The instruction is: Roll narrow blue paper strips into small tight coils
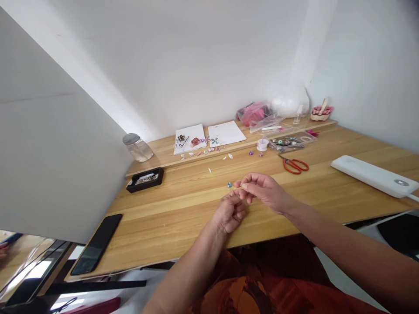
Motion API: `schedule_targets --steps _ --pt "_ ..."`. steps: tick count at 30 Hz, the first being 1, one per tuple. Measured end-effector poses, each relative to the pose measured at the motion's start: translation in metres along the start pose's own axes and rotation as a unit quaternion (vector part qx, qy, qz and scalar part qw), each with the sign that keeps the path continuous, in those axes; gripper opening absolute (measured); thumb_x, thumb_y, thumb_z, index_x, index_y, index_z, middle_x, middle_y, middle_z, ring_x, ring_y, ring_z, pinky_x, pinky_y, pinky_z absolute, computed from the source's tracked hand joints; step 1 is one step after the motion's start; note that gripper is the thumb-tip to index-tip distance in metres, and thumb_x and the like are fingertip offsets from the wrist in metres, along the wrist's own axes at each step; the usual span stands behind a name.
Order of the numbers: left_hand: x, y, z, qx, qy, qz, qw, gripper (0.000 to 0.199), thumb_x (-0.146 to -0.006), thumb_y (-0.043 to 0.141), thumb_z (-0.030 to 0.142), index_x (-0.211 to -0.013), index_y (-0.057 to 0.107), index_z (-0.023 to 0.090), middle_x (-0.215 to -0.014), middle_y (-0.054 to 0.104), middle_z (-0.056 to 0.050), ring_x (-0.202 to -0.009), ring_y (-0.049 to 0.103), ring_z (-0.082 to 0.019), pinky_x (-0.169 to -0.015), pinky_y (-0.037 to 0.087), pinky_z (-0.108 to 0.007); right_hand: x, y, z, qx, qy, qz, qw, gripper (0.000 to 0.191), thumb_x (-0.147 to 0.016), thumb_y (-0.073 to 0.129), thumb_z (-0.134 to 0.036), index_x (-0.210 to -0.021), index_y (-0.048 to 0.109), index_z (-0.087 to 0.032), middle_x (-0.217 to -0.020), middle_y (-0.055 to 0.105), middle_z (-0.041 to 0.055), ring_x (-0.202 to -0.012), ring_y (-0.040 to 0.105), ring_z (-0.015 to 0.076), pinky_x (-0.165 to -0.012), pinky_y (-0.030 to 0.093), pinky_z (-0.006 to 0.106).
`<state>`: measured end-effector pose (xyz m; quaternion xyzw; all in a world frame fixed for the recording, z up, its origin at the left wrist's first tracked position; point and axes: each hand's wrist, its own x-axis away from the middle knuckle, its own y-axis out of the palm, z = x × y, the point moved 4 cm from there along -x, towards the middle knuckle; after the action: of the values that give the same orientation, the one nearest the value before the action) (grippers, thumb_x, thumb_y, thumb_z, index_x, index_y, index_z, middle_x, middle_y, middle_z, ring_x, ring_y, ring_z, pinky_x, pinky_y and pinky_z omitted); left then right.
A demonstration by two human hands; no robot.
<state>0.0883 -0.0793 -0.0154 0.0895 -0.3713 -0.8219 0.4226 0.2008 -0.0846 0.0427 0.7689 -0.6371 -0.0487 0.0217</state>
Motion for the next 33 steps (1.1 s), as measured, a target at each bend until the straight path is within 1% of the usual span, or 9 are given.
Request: schedule_targets --steps 4,8,16,22,25,27,28,31,33 --pt "-0.001 -0.004 0.009 0.0 0.007 0.012 1.0 0.023 -0.07 0.068 0.019 -0.073 0.046 0.016 -0.062 0.045 0.005 -0.042 0.013 -0.001 -0.038 0.006 -0.017 -0.012 0.008 0.002 -0.017 0.004 -0.011 1.0 0.023 -0.08 0.065 -0.038 -0.079 0.054 -0.018 -0.071 0.066 0.0023 -0.058 0.058 0.0113 -0.054 0.046 0.025" --pt "-0.002 -0.013 0.014 -0.015 0.028 0.05 0.998 0.022 -0.07 0.069 0.022 -0.073 0.05 0.015 -0.057 0.041 0.006 -0.042 0.015 -0.002 -0.039 0.007 -0.017 -0.026 0.015 0.004 -0.01 -0.014 -0.02 1.0 0.023 -0.081 0.063 -0.038 -0.077 0.052 -0.018 -0.071 0.063 0.0003 -0.053 0.052 0.0087 -0.048 0.039 0.022" --pt "-0.006 -0.024 0.02 -0.029 0.078 0.135 0.987 0.034 -0.07 0.076 0.041 -0.076 0.052 0.018 -0.049 0.027 0.01 -0.042 0.015 -0.004 -0.039 0.009 -0.02 -0.051 0.014 0.009 0.031 -0.028 0.012 0.999 0.02 -0.08 0.064 -0.035 -0.078 0.052 -0.02 -0.059 0.045 -0.0068 -0.049 0.038 0.0073 -0.047 0.03 0.023" --pt "-0.007 -0.026 0.02 -0.077 0.099 0.176 0.976 0.038 -0.067 0.077 0.046 -0.078 0.054 0.018 -0.055 0.04 0.008 -0.04 0.022 -0.003 -0.038 0.014 -0.02 -0.064 0.012 0.022 0.009 0.0 0.009 1.0 0.023 -0.081 0.064 -0.039 -0.078 0.05 -0.021 -0.054 0.042 -0.0076 -0.047 0.035 0.008 -0.046 0.026 0.024" --pt "-0.005 -0.033 0.024 -0.153 0.106 0.198 0.962 0.035 -0.071 0.073 0.046 -0.081 0.057 0.017 -0.055 0.043 0.007 -0.04 0.027 -0.004 -0.04 0.021 -0.021 -0.071 0.005 0.032 -0.031 0.025 0.013 0.999 0.023 -0.08 0.064 -0.039 -0.08 0.05 -0.02 -0.052 0.042 -0.0081 -0.045 0.033 0.0075 -0.046 0.025 0.024" --pt "-0.001 -0.04 0.035 -0.25 0.126 0.202 0.939 0.029 -0.075 0.071 0.043 -0.084 0.062 0.016 -0.06 0.052 0.003 -0.048 0.04 -0.008 -0.047 0.032 -0.022 -0.074 -0.002 0.039 -0.061 0.041 0.022 0.997 0.024 -0.079 0.065 -0.04 -0.079 0.05 -0.02 -0.052 0.042 -0.0081 -0.044 0.033 0.0071 -0.046 0.023 0.023" --pt "0.001 -0.044 0.045 -0.315 0.15 0.203 0.915 0.025 -0.076 0.071 0.038 -0.087 0.065 0.016 -0.071 0.06 -0.001 -0.058 0.049 -0.01 -0.055 0.037 -0.023 -0.075 -0.004 0.041 -0.073 0.047 0.028 0.996 0.025 -0.079 0.065 -0.04 -0.079 0.05 -0.02 -0.052 0.042 -0.008 -0.043 0.032 0.007 -0.045 0.022 0.023" --pt "0.003 -0.057 0.089 -0.528 0.254 0.254 0.769 0.014 -0.079 0.066 0.026 -0.091 0.069 0.02 -0.095 0.068 -0.006 -0.093 0.058 -0.018 -0.081 0.041 -0.029 -0.076 -0.009 0.048 -0.086 0.052 0.045 0.994 0.026 -0.078 0.067 -0.04 -0.078 0.05 -0.02 -0.054 0.043 -0.0074 -0.043 0.032 0.0067 -0.044 0.02 0.023" --pt "-0.006 -0.065 0.116 -0.616 0.268 0.277 0.687 0.01 -0.079 0.064 0.023 -0.087 0.069 0.02 -0.092 0.069 -0.006 -0.092 0.058 -0.019 -0.087 0.04 -0.033 -0.077 -0.009 0.05 -0.075 0.049 0.053 0.995 0.026 -0.078 0.067 -0.041 -0.078 0.05 -0.021 -0.054 0.042 -0.0075 -0.043 0.031 0.0068 -0.043 0.021 0.023"
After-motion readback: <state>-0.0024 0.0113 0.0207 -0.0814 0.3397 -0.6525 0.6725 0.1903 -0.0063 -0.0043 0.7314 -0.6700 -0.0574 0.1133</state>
